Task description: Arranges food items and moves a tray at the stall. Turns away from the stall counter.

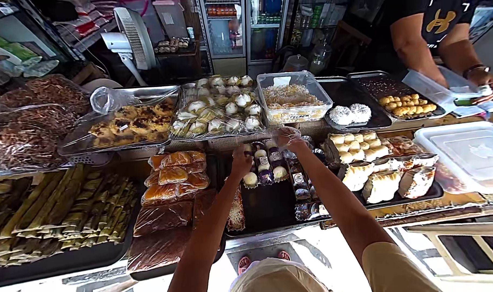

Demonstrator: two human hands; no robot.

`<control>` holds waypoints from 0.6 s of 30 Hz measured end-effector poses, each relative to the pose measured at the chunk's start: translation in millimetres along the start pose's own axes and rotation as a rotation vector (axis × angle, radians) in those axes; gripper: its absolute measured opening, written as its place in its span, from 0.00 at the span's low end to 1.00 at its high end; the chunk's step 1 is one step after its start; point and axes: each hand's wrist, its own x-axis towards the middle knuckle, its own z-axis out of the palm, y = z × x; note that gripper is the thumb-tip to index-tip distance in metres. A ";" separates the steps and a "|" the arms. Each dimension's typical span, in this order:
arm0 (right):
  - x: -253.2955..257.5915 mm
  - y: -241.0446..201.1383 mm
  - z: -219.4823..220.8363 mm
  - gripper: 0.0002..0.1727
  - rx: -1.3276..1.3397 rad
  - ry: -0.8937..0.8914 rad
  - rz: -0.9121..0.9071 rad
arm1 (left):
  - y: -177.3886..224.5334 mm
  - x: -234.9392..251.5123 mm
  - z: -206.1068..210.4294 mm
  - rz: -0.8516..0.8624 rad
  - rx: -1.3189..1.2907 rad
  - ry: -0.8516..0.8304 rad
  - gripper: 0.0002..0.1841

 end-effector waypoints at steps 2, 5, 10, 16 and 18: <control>5.2 10.5 -2.9 0.22 -0.034 -0.024 0.000 | -4.4 4.2 -3.8 -0.033 -0.075 -0.015 0.38; 12.5 7.2 0.4 0.27 -0.007 -0.091 -0.007 | 7.2 -8.1 0.2 -0.095 0.094 0.026 0.43; 30.4 5.6 27.6 0.39 0.183 -0.084 0.039 | 24.7 -31.8 31.6 -0.054 0.434 0.026 0.55; 32.7 -4.7 20.2 0.33 0.114 -0.162 0.050 | 10.9 -21.8 15.3 -0.008 0.474 -0.116 0.51; 28.8 -6.9 18.2 0.31 0.080 -0.154 0.055 | 5.2 -19.4 10.9 0.010 0.421 -0.122 0.51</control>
